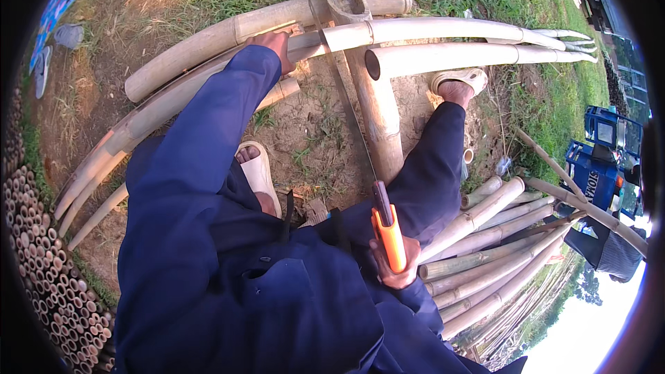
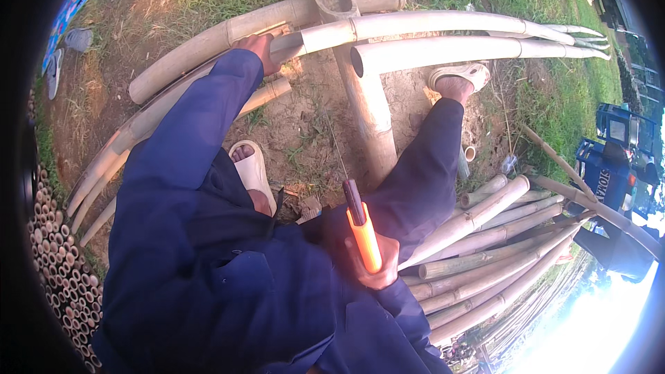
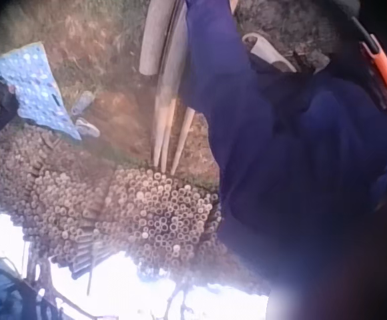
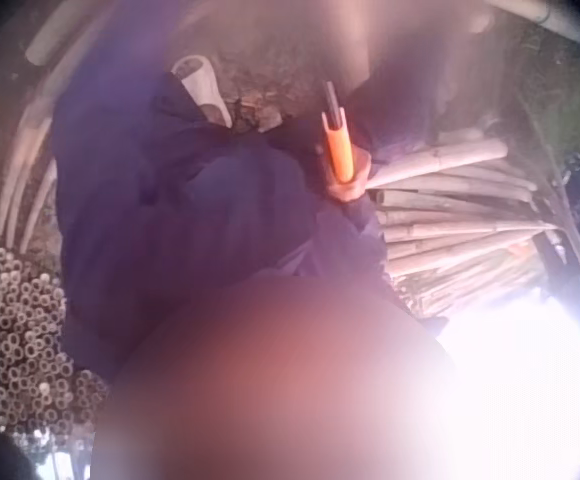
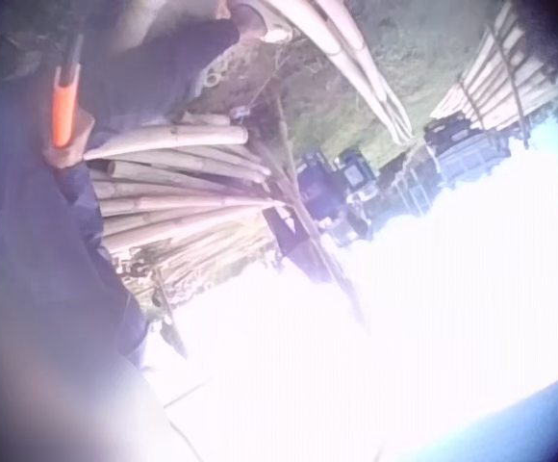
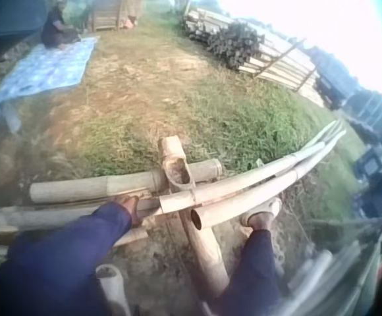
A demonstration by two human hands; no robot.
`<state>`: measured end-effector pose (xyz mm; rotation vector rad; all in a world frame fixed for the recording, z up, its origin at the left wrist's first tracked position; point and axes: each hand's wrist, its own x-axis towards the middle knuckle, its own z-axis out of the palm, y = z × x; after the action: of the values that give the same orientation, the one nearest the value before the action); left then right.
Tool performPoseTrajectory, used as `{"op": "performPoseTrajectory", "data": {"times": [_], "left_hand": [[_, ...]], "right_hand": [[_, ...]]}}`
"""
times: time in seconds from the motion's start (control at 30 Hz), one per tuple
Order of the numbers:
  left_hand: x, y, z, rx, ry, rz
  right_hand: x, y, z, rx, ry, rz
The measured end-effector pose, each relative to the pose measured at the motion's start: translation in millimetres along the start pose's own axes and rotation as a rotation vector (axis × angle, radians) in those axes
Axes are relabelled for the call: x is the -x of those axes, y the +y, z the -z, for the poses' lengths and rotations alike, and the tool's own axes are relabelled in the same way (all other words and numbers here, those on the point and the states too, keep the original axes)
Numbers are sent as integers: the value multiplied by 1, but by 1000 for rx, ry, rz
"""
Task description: The person uses a hand saw to cut long bamboo poles into shorter sections. They repeatedly position a pole on a makeshift stand, saw through it, and move the cut pieces aside. The work is performed outdoors in a yard with stacks of bamboo.
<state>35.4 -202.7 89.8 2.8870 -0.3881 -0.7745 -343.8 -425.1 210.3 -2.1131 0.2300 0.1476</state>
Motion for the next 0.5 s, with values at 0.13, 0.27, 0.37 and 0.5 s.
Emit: {"op": "performPoseTrajectory", "data": {"times": [0.13, 0.27, 0.37, 0.5], "left_hand": [[-8, 4, 3, 28, 41, -10], [2, -3, -6, 44, 20, -44], [-2, -16, -8, 43, 36, -34], [-4, -4, -6, 39, 34, -2]], "right_hand": [[-135, -2, -42, -219, -7, 29], [-109, -6, -39, -212, -32, -16], [-13, 0, -15, -57, 3, -30], [-61, 3, -19, -115, 8, -52]]}}
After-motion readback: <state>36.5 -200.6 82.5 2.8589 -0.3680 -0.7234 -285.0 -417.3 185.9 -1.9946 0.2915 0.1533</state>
